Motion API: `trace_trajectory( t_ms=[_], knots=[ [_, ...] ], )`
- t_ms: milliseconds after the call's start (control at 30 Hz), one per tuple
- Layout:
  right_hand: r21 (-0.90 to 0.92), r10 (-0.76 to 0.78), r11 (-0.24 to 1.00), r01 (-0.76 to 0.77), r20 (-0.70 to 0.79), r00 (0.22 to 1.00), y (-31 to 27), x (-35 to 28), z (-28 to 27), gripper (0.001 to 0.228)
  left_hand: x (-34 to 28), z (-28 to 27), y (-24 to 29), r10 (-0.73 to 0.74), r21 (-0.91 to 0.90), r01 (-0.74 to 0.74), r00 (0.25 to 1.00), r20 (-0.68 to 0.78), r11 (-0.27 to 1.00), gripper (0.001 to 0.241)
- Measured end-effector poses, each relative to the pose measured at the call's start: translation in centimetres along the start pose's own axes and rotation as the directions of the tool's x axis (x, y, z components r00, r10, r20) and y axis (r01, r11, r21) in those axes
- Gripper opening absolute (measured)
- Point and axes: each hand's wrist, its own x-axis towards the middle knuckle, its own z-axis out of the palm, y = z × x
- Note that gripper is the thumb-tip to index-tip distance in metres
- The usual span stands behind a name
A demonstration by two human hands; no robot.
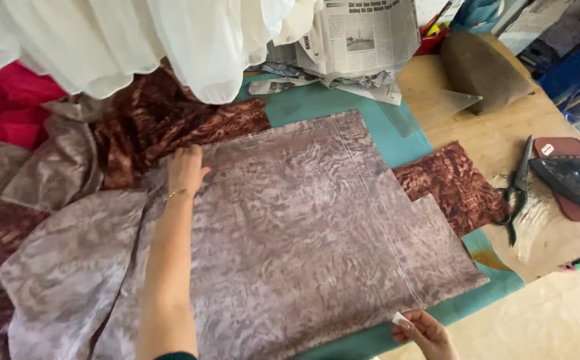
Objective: Measuring fabric with a ruler, marking it with chalk, and cutting along the marked lines with tailor's scissors.
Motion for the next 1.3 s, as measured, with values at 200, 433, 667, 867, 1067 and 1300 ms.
trace_trajectory(
  t_ms=[200, 433, 667, 867, 1067, 1300],
  knots=[
    [0.009, -0.037, 0.999, 0.037, 0.018, 0.999, 3.8, -1.8, 0.2, 0.019, -2.8, -6.2, 2.3, 0.323, 0.070, -0.315, 0.927, -0.190, 0.946, 0.015],
    [-0.192, -0.236, 0.948, 0.255, 0.118, 0.965, -2.3, -4.3, 5.0, 0.018, -13.5, -18.0, 10.3, 0.130, -0.159, -0.134, 0.991, -0.035, 0.978, 0.019],
    [-0.103, -0.449, 0.846, 0.523, 0.389, 0.804, -14.5, -9.5, 13.2, 0.006, -24.0, -10.9, 22.0, 0.307, -0.887, 0.458, 0.853, 0.421, -0.055, 0.022],
    [-0.010, -0.267, 0.948, 0.318, 0.514, 0.815, -13.2, -10.9, 14.1, 0.010, -26.3, -4.5, 28.3, 0.201, -0.717, 0.451, 0.889, 0.411, -0.531, 0.021],
    [0.063, -0.108, 0.994, 0.087, 0.514, 0.851, -11.3, -11.8, 13.7, 0.017, -26.7, -2.1, 28.8, 0.060, -0.669, 0.438, 0.859, 0.508, -0.600, 0.022],
    [-0.161, -0.119, 0.973, 0.165, 0.259, 0.959, -7.4, -10.2, 16.1, 0.011, -25.0, -0.4, 25.1, 0.145, -0.799, 0.456, 0.888, 0.436, -0.392, 0.023]
  ],
)
